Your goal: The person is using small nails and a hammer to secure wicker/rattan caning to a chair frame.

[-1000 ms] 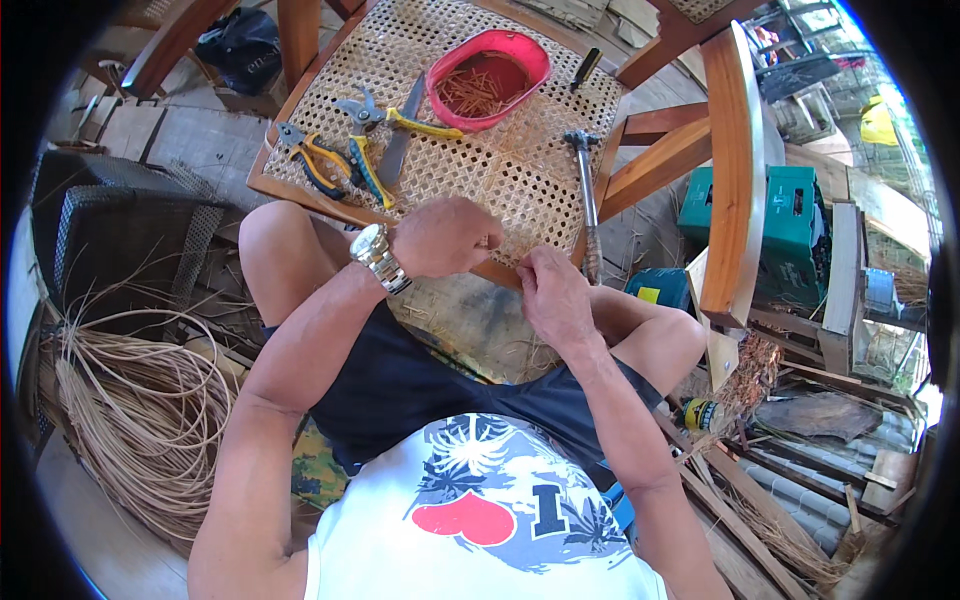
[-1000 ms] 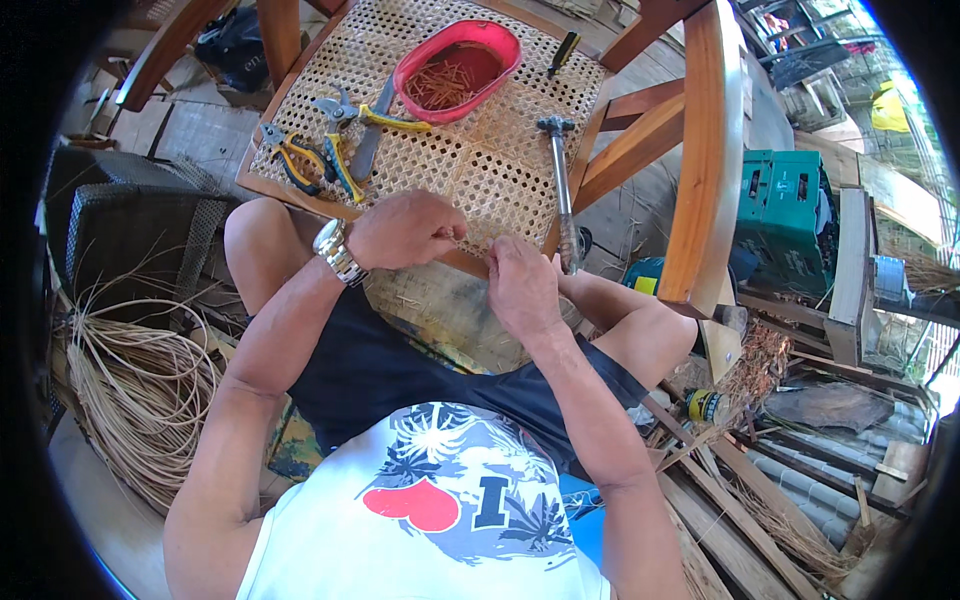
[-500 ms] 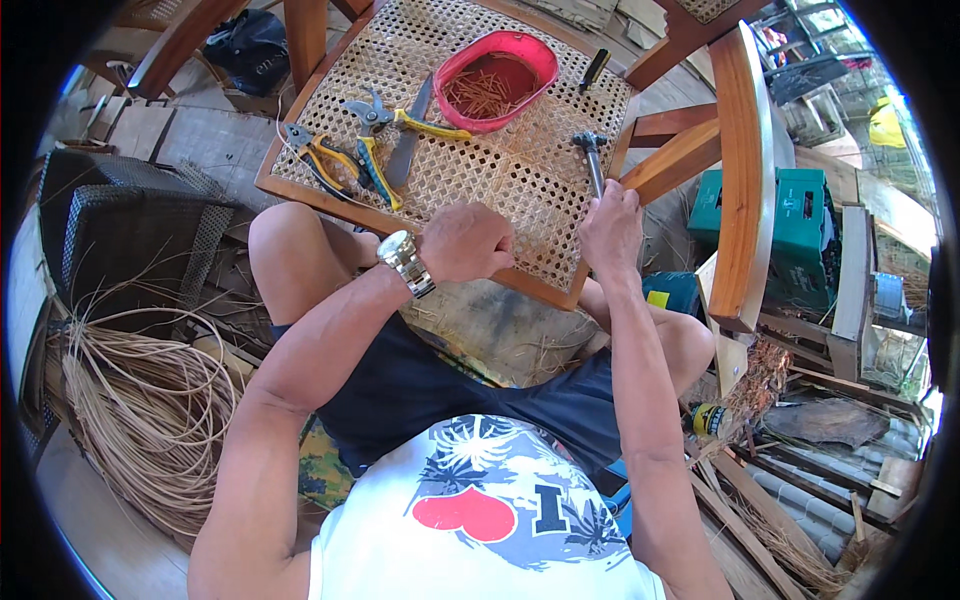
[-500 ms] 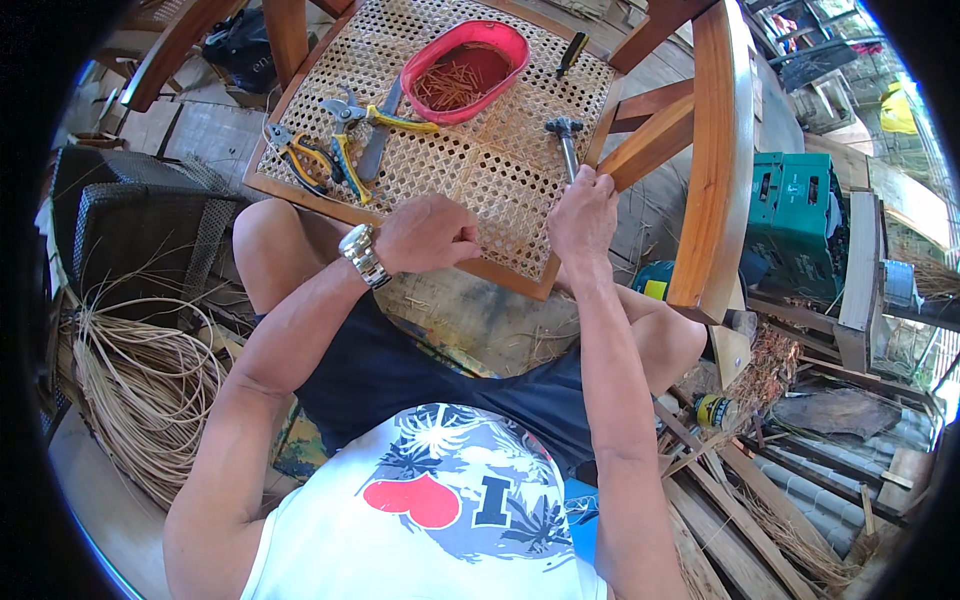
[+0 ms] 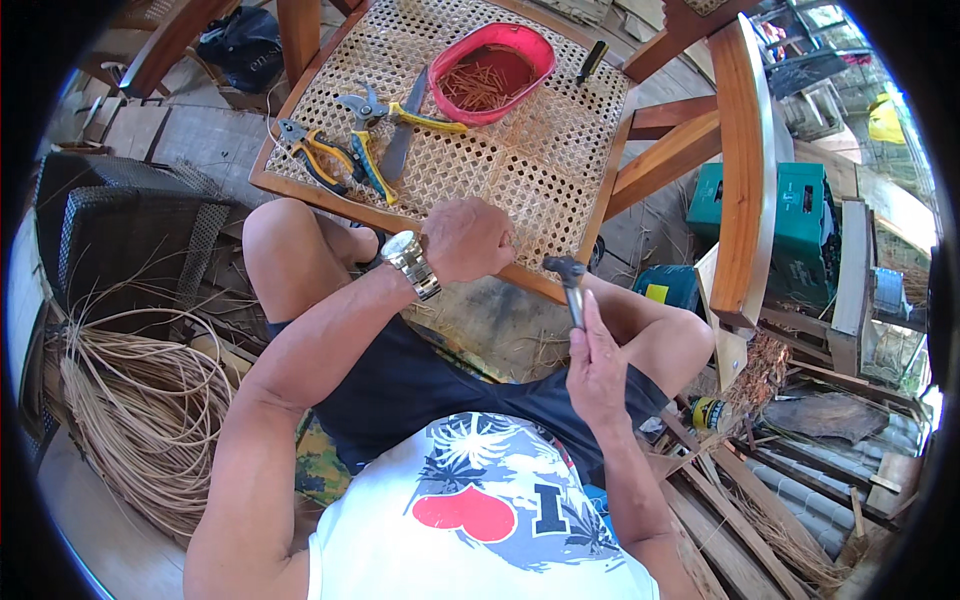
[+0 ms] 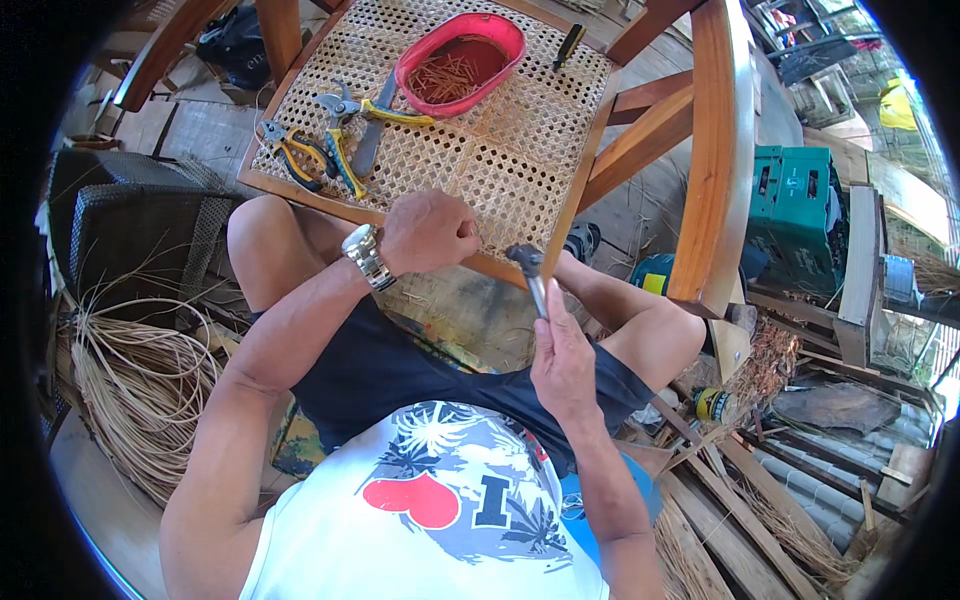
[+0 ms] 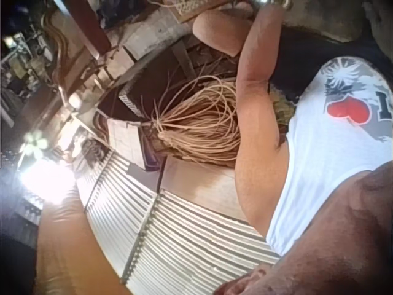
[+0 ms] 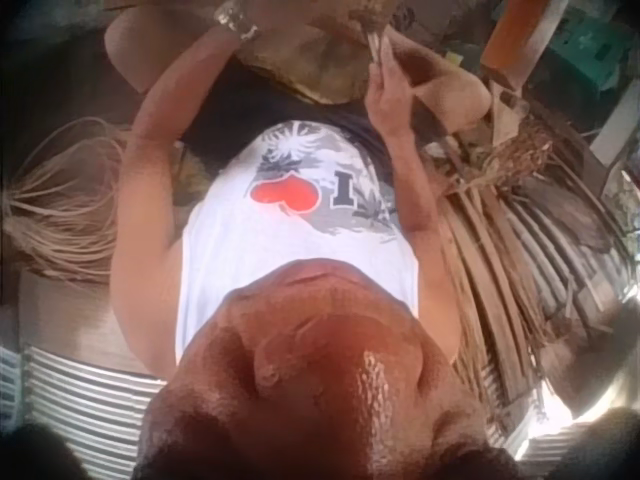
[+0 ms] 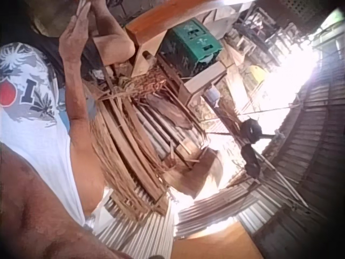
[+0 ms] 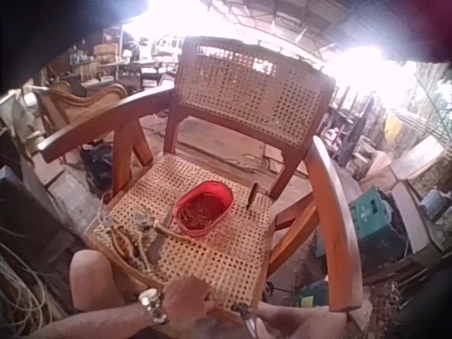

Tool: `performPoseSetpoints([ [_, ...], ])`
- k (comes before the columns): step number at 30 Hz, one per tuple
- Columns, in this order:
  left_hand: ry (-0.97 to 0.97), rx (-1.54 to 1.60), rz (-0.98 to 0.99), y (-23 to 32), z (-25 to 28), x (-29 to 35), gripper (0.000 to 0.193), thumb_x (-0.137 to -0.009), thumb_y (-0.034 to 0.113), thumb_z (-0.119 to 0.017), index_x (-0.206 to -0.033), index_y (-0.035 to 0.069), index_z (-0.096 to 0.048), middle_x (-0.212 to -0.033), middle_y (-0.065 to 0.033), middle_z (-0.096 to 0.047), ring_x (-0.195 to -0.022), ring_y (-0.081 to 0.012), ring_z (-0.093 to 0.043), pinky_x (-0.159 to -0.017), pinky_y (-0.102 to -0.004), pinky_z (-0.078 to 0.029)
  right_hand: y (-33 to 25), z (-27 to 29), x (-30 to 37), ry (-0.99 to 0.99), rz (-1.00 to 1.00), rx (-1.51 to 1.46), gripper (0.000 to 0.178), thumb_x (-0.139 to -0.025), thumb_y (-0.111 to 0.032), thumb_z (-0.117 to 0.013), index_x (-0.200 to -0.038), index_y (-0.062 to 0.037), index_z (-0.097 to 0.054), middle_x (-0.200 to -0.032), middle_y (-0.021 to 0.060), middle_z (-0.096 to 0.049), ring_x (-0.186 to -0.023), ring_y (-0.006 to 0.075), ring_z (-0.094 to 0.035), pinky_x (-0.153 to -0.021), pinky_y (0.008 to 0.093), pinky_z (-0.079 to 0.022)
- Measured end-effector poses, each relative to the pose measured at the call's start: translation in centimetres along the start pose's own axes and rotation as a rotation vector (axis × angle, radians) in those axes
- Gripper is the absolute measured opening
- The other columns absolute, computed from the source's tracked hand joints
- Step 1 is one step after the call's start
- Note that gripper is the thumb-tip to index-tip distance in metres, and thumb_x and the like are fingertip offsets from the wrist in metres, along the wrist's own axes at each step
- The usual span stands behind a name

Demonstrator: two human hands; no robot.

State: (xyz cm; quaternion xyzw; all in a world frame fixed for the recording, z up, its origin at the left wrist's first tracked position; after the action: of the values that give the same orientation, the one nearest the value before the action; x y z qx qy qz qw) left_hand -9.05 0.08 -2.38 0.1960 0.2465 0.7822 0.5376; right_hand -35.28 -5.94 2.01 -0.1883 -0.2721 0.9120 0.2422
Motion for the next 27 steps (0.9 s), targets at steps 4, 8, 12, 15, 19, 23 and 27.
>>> performPoseSetpoints([
  [4,0.023,0.068,0.000,-0.7,0.0,0.0,0.023,-0.078,0.034,-0.073,-0.072,0.012,-0.072,-0.066,-0.0110,-0.069,-0.065,-0.0330,-0.069,-0.062,-0.0460,-0.053,1.2,-1.5,0.3,-0.036,0.012,0.014,0.057,-0.104,-0.007,-0.058,-0.158,-0.0153,-0.043,-0.099,0.0192,-0.066,-0.084,0.0384,-0.068,-0.072,0.0440,-0.055],
  [8,-0.027,0.064,0.002,-0.8,0.1,-0.3,0.023,-0.077,0.034,-0.073,-0.072,0.012,-0.073,-0.068,-0.0112,-0.070,-0.067,-0.0327,-0.070,-0.063,-0.0459,-0.054,1.4,-1.7,0.2,-0.083,0.003,0.073,0.058,-0.103,-0.008,-0.059,-0.158,-0.0181,-0.043,-0.093,0.0178,-0.063,-0.077,0.0367,-0.066,-0.066,0.0452,-0.054],
  [12,-0.001,0.031,0.003,-0.6,0.0,-0.2,0.022,-0.077,0.032,-0.074,-0.073,0.011,-0.073,-0.068,-0.0114,-0.070,-0.068,-0.0327,-0.070,-0.064,-0.0456,-0.054,0.5,-1.5,0.4,-0.101,-0.073,0.080,0.048,-0.103,-0.006,-0.058,-0.151,-0.0098,-0.051,-0.108,0.0187,-0.069,-0.092,0.0358,-0.068,-0.083,0.0429,-0.054],
  [15,0.002,0.025,-0.009,-1.0,-0.1,0.1,0.021,-0.077,0.032,-0.075,-0.073,0.011,-0.073,-0.068,-0.0117,-0.070,-0.068,-0.0328,-0.070,-0.064,-0.0457,-0.054,0.8,-2.0,0.4,-0.172,-0.089,0.164,0.046,-0.104,-0.007,-0.057,-0.150,-0.0093,-0.052,-0.110,0.0185,-0.069,-0.093,0.0356,-0.068,-0.084,0.0430,-0.054],
  [19,-0.043,0.025,-0.015,-0.7,0.1,0.1,0.023,-0.078,0.034,-0.075,-0.074,0.011,-0.073,-0.070,-0.0116,-0.070,-0.069,-0.0325,-0.071,-0.064,-0.0456,-0.054,0.6,-1.3,0.0,-0.162,-0.120,0.046,0.043,-0.103,-0.005,-0.058,-0.146,-0.0091,-0.056,-0.111,0.0193,-0.069,-0.093,0.0356,-0.068,-0.083,0.0426,-0.054],
  [23,-0.024,0.019,-0.021,-0.7,0.7,0.3,0.023,-0.080,0.034,-0.076,-0.076,0.011,-0.073,-0.071,-0.0112,-0.071,-0.070,-0.0320,-0.071,-0.064,-0.0454,-0.054,-0.7,-0.7,-0.3,-0.053,-0.108,-0.066,0.044,-0.102,-0.004,-0.059,-0.145,-0.0100,-0.057,-0.107,0.0200,-0.068,-0.092,0.0359,-0.069,-0.081,0.0411,-0.055],
  [27,-0.018,0.074,-0.060,-1.3,1.0,0.4,0.023,-0.082,0.034,-0.077,-0.080,0.011,-0.074,-0.072,-0.0099,-0.072,-0.072,-0.0317,-0.071,-0.065,-0.0456,-0.054,1.5,-2.7,0.7,-0.120,-0.095,0.115,0.044,-0.102,-0.004,-0.061,-0.145,-0.0092,-0.057,-0.105,0.0199,-0.068,-0.092,0.0349,-0.069,-0.081,0.0390,-0.055],
])
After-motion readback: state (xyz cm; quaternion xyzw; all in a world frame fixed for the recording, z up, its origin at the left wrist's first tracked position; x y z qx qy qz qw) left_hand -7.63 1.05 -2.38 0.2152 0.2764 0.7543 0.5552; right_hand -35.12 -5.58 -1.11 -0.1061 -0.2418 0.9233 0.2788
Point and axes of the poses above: each hand's wrist, its own x-axis away from the middle knuckle, its own z-axis out of the back of the hand, y = z × x, the point moved 1 cm from there along -x, towards the middle knuckle
